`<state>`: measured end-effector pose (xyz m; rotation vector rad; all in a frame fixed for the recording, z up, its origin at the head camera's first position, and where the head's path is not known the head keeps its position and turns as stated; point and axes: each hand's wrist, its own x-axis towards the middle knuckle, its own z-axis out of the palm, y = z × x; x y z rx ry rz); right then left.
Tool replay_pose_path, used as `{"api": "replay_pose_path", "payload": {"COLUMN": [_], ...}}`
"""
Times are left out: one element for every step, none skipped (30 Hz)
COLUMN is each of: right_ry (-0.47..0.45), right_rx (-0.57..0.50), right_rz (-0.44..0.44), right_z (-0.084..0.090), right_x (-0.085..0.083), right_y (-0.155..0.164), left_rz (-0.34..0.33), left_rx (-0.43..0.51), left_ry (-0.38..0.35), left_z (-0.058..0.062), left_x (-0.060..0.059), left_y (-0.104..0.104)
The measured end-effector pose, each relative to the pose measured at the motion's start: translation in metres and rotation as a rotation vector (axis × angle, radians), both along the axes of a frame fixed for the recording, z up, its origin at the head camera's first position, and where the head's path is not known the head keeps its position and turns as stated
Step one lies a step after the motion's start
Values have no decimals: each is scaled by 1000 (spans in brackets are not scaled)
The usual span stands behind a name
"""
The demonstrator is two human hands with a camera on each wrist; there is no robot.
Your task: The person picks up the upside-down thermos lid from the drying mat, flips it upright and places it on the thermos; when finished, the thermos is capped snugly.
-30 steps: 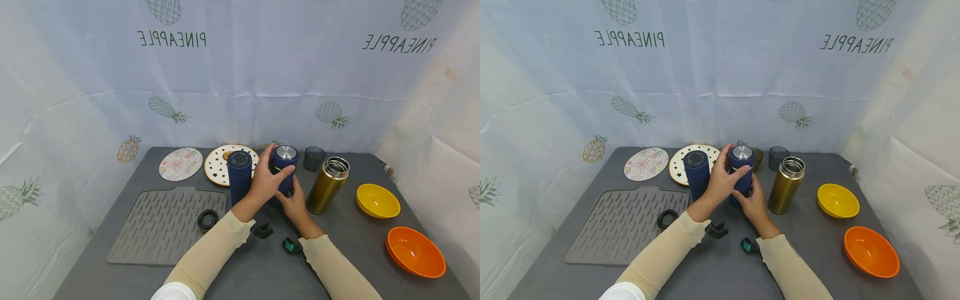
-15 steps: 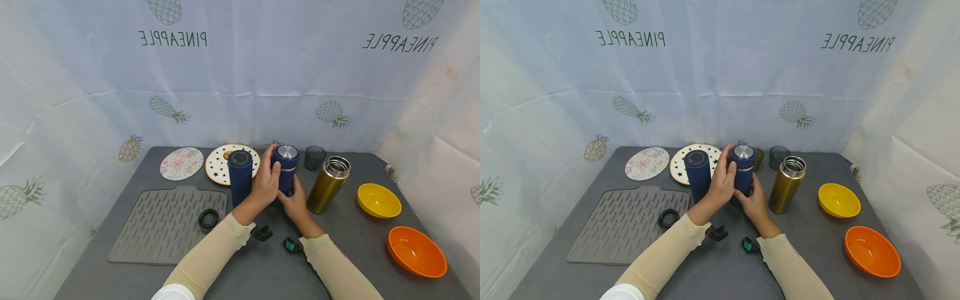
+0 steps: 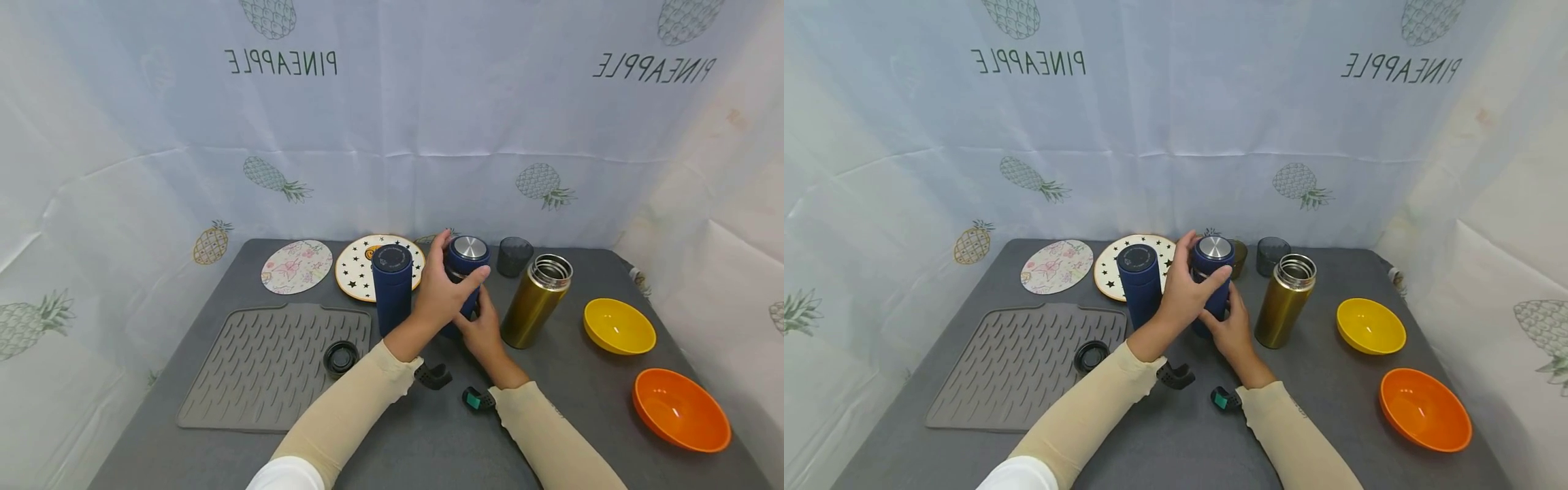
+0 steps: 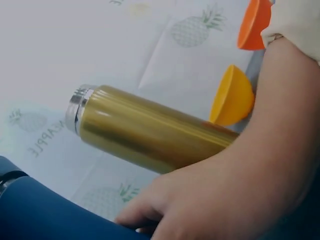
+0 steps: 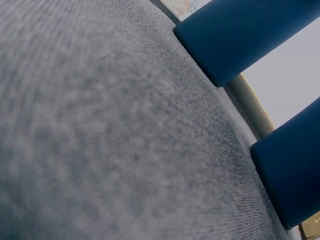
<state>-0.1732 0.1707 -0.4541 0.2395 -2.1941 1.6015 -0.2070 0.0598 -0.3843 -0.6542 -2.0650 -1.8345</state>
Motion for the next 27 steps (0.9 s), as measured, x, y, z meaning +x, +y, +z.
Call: {"api": "replay_pose_path", "payload": {"right_ry": [6,12,19,23,25,31,35,42,47,49,54,62,66,70,72,75,80,79,76,70,64,57,47,36,27,19,14], "right_rx": [2,0,-1,-2,-2,-3,-4,-2,-2,1,3,6,7,10,11,14,11,10,9,8,7,3,1,0,-2,-4,-7], "right_rz": [-1,0,2,5,7,12,17,23,29,30,33,35,36,37,40,41,45,43,42,38,33,28,22,15,11,8,7], "right_z": [0,-1,-2,-3,-3,-4,-4,-4,-5,-5,-4,-4,-4,-4,-4,-4,-4,-4,-4,-4,-4,-4,-5,-5,-5,-5,-5], "right_x": [0,-1,-1,-2,-2,-2,-3,-3,-3,-3,-3,-3,-3,-3,-3,-3,-3,-3,-3,-3,-3,-4,-4,-3,-3,-3,-3], "right_y": [0,0,1,1,1,1,1,2,2,2,2,3,2,2,2,2,2,2,2,2,2,2,2,2,2,2,1], "left_rz": [9,19,32,48,61,73,83,85,88,86,80,78,78,82,91,99,103,110,114,116,106,91,77,63,48,34,20], "left_rx": [-22,-43,-62,-80,-90,-100,-103,-98,-93,-84,-76,-71,-71,-74,-82,-88,-92,-102,-114,-123,-123,-122,-120,-119,-112,-103,-92], "left_ry": [-25,-47,-67,-87,-102,-112,-118,-118,-116,-110,-99,-87,-71,-58,-47,-41,-36,-38,-42,-50,-56,-61,-63,-65,-64,-65,-67], "left_z": [2,3,4,6,7,8,8,8,9,9,8,8,8,8,8,7,7,7,6,6,6,6,6,6,6,6,6], "left_x": [-1,-1,-2,-3,-3,-3,-3,-4,-4,-4,-4,-4,-4,-4,-3,-3,-3,-2,-2,-2,-2,-3,-3,-3,-4,-4,-4], "left_y": [2,3,5,6,8,8,9,9,9,9,8,8,7,6,5,4,3,2,1,0,0,-1,-2,-3,-4,-4,-5]}}
